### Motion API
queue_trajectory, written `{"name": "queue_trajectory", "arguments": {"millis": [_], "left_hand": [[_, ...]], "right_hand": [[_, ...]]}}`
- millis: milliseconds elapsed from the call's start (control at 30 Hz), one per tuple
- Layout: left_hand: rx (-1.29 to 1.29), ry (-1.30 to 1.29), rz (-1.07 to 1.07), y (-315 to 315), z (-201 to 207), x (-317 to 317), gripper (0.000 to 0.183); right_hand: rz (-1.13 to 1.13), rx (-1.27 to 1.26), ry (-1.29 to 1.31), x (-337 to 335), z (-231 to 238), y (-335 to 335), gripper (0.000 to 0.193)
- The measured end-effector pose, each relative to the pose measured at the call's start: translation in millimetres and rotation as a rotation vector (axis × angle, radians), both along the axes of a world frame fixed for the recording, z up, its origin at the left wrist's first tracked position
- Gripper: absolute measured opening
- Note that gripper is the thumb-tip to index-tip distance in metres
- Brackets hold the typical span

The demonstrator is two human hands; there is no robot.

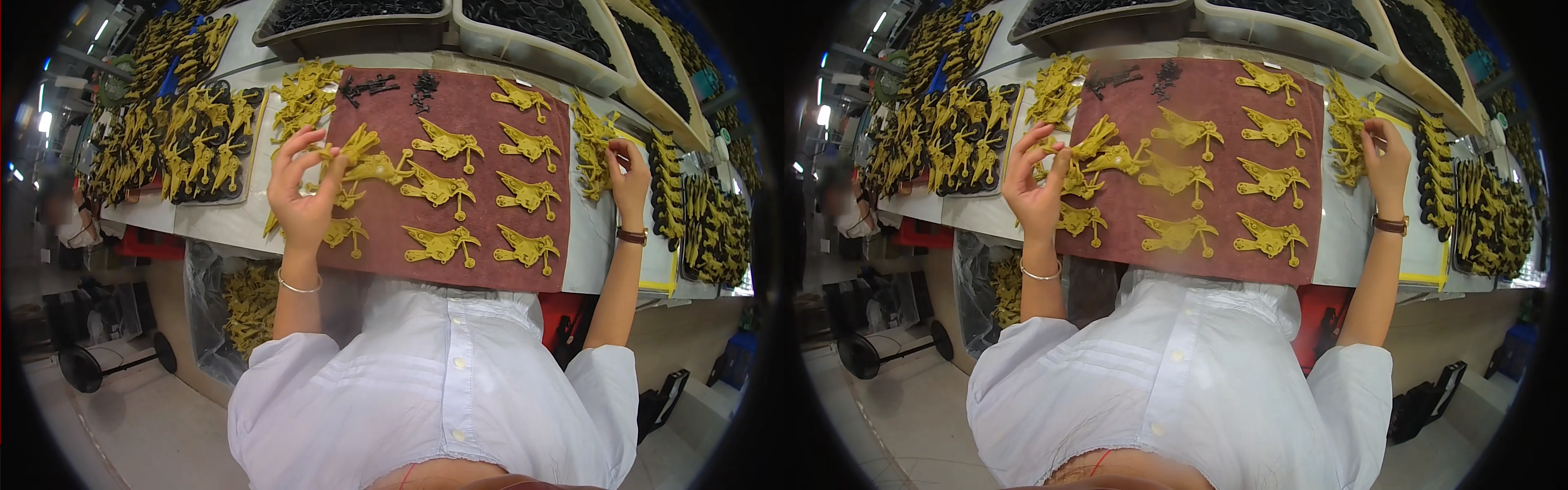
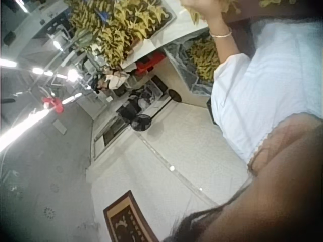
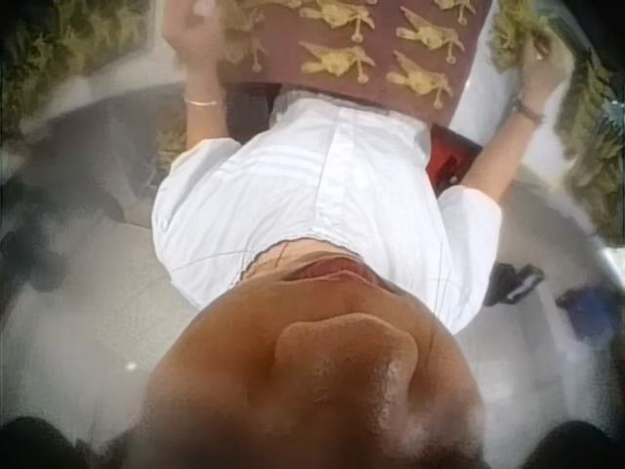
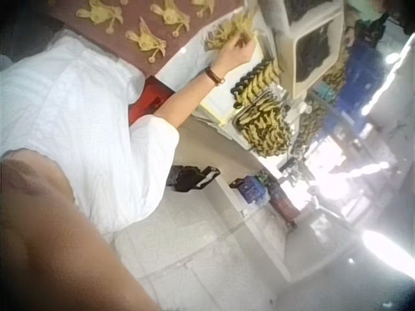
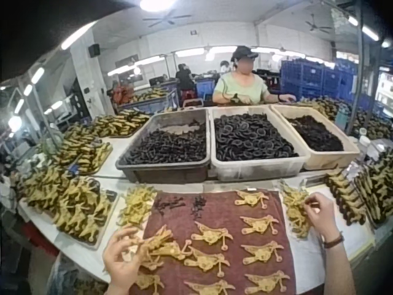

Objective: The person transfers assembled toy motorcycles onto a tray, takes yellow motorcycle frame parts from a container, arranges them on a mat, and attaches black handlebar pieces to the frames by hand.

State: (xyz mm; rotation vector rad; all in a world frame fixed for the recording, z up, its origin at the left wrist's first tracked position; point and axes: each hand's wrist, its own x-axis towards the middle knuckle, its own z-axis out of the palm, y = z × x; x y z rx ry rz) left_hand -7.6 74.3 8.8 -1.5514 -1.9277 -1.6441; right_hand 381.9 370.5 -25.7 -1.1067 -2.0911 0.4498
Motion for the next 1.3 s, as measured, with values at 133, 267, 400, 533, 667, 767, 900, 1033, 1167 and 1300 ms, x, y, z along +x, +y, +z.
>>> {"name": "queue_trajectory", "arguments": {"millis": [133, 267, 400, 533, 667, 767, 900, 1033, 1167, 1300], "left_hand": [[-0.017, -0.096, 0.154, -21, -14, -24, 0.016], [0.064, -0.387, 0.126, -22, -28, -45, 0.008], [-0.391, -0.314, 0.106, -3, -14, -53, 0.024], [-0.660, 0.019, 0.145, 23, -3, -49, 0.045], [-0.895, 0.302, 0.058, 28, -9, -55, 0.062], [-0.965, 0.264, 0.011, 22, -8, -63, 0.062], [-0.763, 0.085, -0.072, 18, -5, -69, 0.053], [-0.445, -0.416, -0.085, 26, -3, -69, 0.046], [-0.177, -0.860, -0.222, 31, 16, -52, 0.028], [-0.201, -0.859, -0.274, 34, 12, -34, 0.029]], "right_hand": [[0.073, 0.140, -0.206, -32, 21, -13, 0.019], [0.241, 0.167, -0.115, -110, 37, -42, 0.016], [0.662, 0.030, -0.039, -192, 36, -81, 0.018], [0.831, -0.039, -0.080, -256, 15, -108, 0.032], [0.877, 0.027, -0.098, -293, -9, -120, 0.034], [0.943, 0.003, -0.147, -300, 1, -123, 0.034], [0.957, -0.200, 0.138, -307, 10, -119, 0.028], [0.931, -0.548, 0.531, -298, 36, -132, 0.022], [1.009, -0.176, 0.321, -283, 46, -149, 0.021], [0.919, 0.070, 0.393, -280, 47, -154, 0.018]]}}
